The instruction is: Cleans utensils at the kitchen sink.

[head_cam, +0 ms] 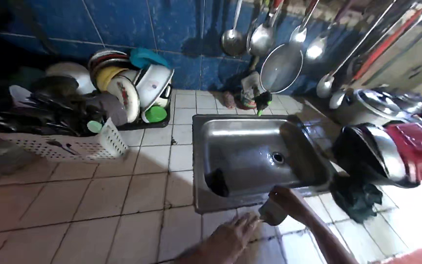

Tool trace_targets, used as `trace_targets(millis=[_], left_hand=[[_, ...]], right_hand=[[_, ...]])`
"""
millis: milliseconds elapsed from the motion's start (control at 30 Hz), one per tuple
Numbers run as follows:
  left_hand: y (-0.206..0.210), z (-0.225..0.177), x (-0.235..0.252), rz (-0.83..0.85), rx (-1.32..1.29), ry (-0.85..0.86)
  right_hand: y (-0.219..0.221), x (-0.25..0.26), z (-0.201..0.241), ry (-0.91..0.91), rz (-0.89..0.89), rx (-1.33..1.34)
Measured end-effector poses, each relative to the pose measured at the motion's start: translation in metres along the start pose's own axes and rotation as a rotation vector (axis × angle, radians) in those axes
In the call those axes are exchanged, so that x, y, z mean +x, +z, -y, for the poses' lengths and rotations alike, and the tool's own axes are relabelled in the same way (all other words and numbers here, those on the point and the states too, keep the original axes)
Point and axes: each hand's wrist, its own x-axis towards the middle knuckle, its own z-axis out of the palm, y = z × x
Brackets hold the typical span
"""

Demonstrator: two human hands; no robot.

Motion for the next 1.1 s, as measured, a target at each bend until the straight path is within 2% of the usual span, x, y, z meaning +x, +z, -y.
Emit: trace_targets(millis=[100, 133, 200, 233, 300, 367, 467, 533, 600, 733, 867, 967, 1100], left_hand=[[-0.008, -0.006, 0.054, -0.132, 0.087, -0.202], [-0.018, -0.007, 0.073, -0.116, 0.057, -0.306], [-0.041, -0.002, 0.107, -0.038, -0.005, -0.502], [-0.049, 0.004, 0.122, -0.049, -0.055, -0.561], [-0.054, 0.020, 0.151, -0.194, -0.234, -0.622], [-0.054, 0.039, 0.179, -0.356, -0.435, -0.682], [-0.063, 0.054, 0.208, -0.454, -0.555, -0.789], [-0.070, 0.063, 0.226, -0.519, -0.688, -0.805], [-0.073, 0.078, 0.242, -0.588, -0.785, -0.746], [-0.081, 0.093, 0.270, -0.651, -0.787, -0.701], [-0.080, 0.109, 0.296, -0.751, -0.830, -0.758], [-0.083, 0.114, 0.315, -0.740, -0.931, -0.809], [-0.081, 0.117, 0.329, -0.675, -0.872, -0.834]], right_hand=[[-0.035, 0.042, -0.007, -0.050, 0.011, 0.202], [-0.050, 0.058, -0.011, -0.081, 0.020, 0.323], [-0.081, 0.089, -0.010, -0.139, -0.085, 0.465], [-0.100, 0.102, -0.004, -0.190, -0.193, 0.418], [-0.135, 0.127, 0.018, -0.343, -0.448, 0.265], [-0.160, 0.154, 0.048, -0.427, -0.569, 0.164], [-0.178, 0.185, 0.088, -0.337, -0.491, 0.059], [-0.182, 0.195, 0.095, -0.289, -0.487, 0.008], [-0.182, 0.200, 0.087, -0.356, -0.517, 0.078], [-0.181, 0.204, 0.067, -0.487, -0.542, 0.158], [-0.198, 0.208, 0.059, -0.594, -0.398, 0.042], [-0.208, 0.213, 0.056, -0.612, -0.315, 0.003], [-0.214, 0.213, 0.057, -0.619, -0.265, -0.023]])
